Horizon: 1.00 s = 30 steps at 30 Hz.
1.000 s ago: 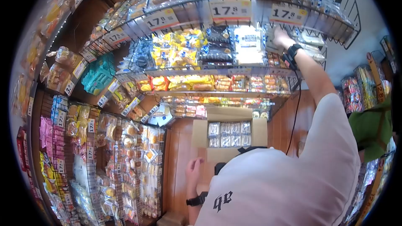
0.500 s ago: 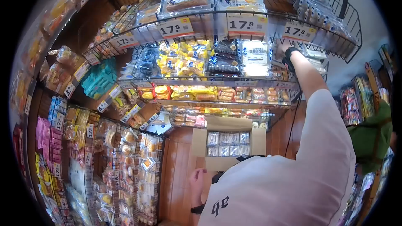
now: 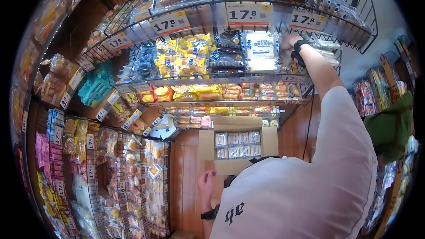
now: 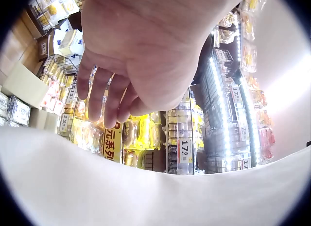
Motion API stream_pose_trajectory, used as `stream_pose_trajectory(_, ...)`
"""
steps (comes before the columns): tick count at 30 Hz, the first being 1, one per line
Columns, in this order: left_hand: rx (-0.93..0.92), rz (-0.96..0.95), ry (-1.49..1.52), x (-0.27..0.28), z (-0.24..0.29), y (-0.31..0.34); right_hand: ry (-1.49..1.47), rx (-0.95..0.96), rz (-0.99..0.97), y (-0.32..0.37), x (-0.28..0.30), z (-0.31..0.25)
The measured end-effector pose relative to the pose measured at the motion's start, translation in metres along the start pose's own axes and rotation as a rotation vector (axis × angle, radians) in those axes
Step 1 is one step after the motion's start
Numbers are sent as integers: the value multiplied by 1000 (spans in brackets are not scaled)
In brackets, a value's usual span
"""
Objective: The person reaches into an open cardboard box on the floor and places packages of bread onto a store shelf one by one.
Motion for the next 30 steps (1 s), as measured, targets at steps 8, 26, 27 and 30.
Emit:
stream_pose_trajectory(8, 2, -55, -32, -16, 2, 4, -217, -47, -290, -37, -44, 8)
stream_pose_trajectory(26, -28, -161, -95, -39, 13, 2, -174, -198, 296, 116, 33, 10)
stream_pose_trajectory(27, -22, -179, -113, -42, 17, 0, -144, -144, 392, 125, 35, 10)
stream_pose_trajectory(30, -43, -273, -141, -53, 30, -5, -110, -91, 573, 164, 33, 11)
Point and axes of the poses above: each hand's wrist, its own y-axis away from the middle knuckle, its own x-axis out of the back of the hand, z = x × y, the point moved 7 cm from there along -y, towards the middle knuckle, and after that the axes turned 9 degrees about -z, right-handed, at the moved point
